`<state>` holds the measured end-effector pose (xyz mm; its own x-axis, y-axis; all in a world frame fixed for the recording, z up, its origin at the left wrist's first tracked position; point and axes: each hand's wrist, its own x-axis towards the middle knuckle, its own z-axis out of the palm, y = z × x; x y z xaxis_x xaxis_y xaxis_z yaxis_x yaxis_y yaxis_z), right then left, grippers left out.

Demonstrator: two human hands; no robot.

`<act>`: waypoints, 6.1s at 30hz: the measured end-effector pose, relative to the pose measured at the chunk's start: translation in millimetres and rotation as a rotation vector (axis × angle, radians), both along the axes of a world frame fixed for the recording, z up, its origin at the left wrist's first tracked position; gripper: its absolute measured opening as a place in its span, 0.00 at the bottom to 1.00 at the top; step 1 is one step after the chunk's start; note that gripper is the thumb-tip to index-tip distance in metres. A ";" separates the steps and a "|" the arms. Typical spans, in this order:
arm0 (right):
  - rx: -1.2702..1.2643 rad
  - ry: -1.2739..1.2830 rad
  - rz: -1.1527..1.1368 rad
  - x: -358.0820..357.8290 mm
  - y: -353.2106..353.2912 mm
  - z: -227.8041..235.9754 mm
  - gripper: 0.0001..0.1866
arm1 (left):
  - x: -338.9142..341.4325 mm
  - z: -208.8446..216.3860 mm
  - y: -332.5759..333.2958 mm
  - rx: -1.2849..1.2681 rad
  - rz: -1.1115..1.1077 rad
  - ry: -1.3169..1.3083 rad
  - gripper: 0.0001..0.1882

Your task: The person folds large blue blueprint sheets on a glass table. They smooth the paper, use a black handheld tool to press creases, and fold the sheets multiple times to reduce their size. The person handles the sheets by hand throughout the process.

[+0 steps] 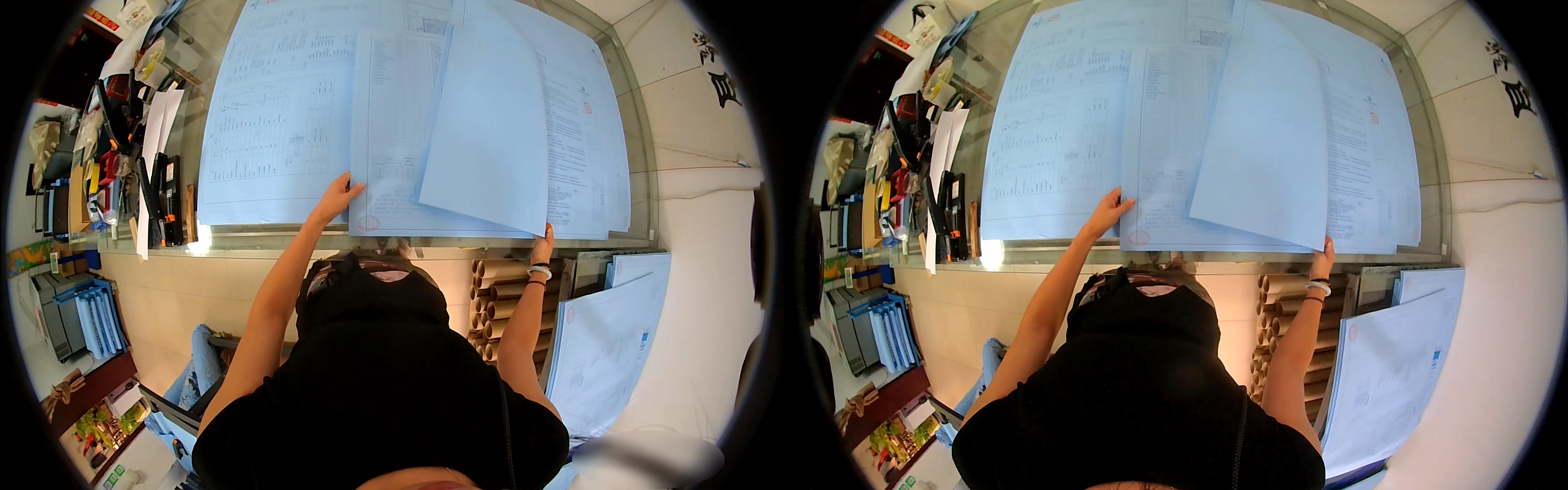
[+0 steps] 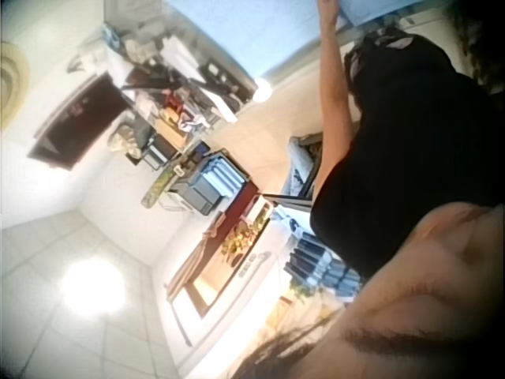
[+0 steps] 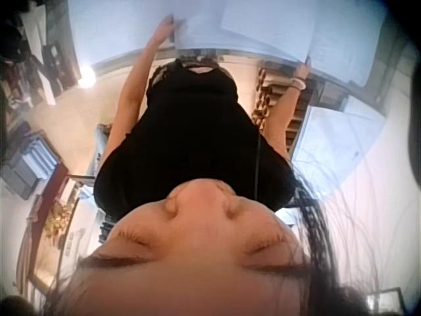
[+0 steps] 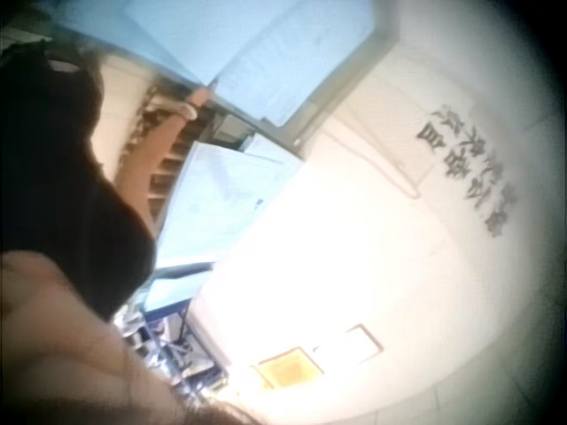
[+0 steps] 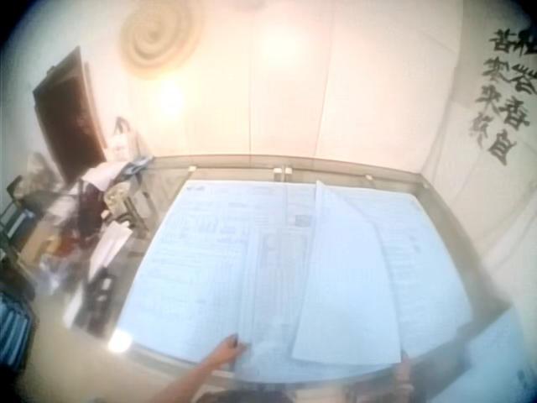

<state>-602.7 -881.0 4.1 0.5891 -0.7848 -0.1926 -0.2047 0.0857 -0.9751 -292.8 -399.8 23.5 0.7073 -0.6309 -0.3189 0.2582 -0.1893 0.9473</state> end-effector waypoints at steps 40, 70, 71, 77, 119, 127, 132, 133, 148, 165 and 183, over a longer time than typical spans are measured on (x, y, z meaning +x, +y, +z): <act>-1.496 0.477 0.420 73.4 124.9 59.1 0.35 | 39.3 -41.6 -42.9 0.369 0.398 -0.203 0.23; -0.362 -0.293 -0.821 22.4 -78.9 64.5 0.26 | 34.6 -37.5 -45.2 0.163 0.419 -0.097 0.17; -0.373 -0.182 -0.852 23.8 -81.1 53.9 0.31 | 34.0 -37.2 -43.7 0.152 0.426 -0.086 0.17; -0.145 0.281 -0.962 22.5 -96.0 -8.3 0.40 | 34.7 -28.5 -45.8 0.094 0.356 -0.024 0.16; -0.047 0.483 -1.141 40.7 -74.2 -0.3 0.23 | 34.5 -23.3 -39.9 0.105 0.406 -0.006 0.11; -0.091 0.562 -1.163 40.0 -75.2 -5.1 0.23 | 30.0 -13.5 -52.2 0.176 0.477 0.026 0.14; -0.336 0.721 -1.153 49.9 -61.6 1.2 0.22 | 34.8 -11.8 -42.3 0.187 0.444 0.181 0.41; -0.353 0.675 -1.146 44.3 -62.0 -3.5 0.22 | 35.2 -9.5 -44.9 0.194 0.465 0.215 0.43; -0.361 0.297 -1.110 7.3 -41.5 -2.7 0.17 | 38.8 -13.8 -51.5 0.287 0.469 0.141 0.40; -0.494 0.105 -0.593 24.9 80.1 20.9 0.17 | 35.6 -8.6 -21.9 0.117 0.083 0.183 0.14; 1.169 -0.148 0.070 66.9 363.2 62.7 0.21 | -59.3 -36.4 -49.0 0.016 0.327 0.050 0.18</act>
